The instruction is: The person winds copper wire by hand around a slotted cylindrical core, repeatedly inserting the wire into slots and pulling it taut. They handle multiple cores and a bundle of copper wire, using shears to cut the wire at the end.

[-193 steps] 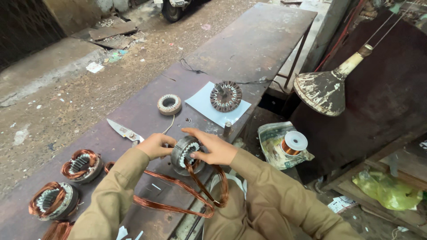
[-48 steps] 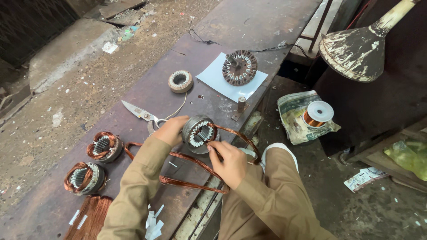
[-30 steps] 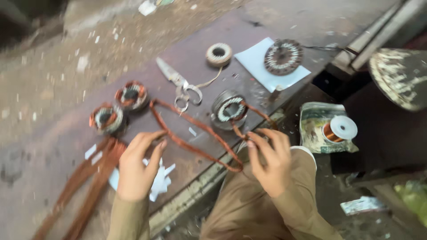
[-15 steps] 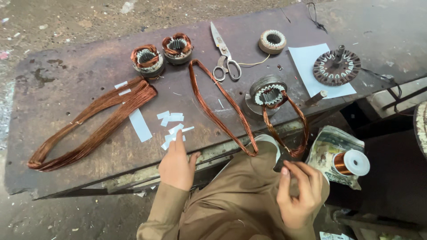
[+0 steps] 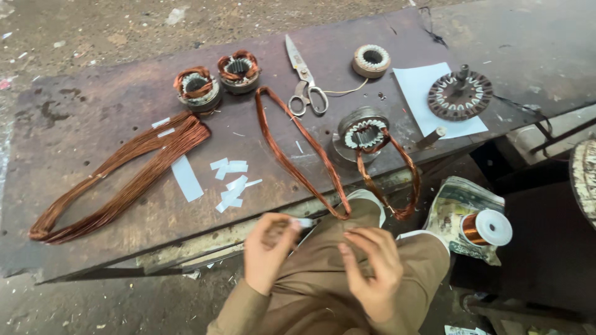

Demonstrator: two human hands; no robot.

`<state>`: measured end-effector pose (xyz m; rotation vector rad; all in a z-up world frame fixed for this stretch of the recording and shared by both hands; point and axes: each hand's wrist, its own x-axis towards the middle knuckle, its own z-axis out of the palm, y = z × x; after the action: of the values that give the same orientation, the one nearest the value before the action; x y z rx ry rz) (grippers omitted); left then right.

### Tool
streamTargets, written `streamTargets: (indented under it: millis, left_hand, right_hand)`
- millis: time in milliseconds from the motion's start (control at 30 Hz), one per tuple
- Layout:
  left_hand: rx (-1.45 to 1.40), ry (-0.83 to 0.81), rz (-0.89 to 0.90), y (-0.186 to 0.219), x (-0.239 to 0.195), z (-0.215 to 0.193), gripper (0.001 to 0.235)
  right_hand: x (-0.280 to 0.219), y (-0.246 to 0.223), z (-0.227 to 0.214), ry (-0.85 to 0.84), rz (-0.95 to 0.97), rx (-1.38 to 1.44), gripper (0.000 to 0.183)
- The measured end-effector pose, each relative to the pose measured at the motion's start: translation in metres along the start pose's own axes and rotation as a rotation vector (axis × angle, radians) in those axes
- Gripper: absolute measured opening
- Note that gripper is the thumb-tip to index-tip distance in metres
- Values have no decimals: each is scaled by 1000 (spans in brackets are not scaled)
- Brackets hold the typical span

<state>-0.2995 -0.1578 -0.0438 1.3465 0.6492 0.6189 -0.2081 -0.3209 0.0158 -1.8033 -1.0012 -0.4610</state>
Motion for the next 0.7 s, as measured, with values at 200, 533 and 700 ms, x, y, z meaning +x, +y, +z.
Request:
streamTargets:
  millis: [200, 533, 700]
  left_hand:
    - [-399, -463, -110, 6, 2, 31, 35]
    - [-418, -500, -95, 5, 12, 40, 29]
    - [-388, -463, -66, 17, 18, 47, 23]
  right_hand:
    - [18, -5, 3, -41, -35, 102, 26]
    - [22, 12, -13, -109, 122, 134, 23]
    - [34, 10, -14, -143, 214, 101, 17]
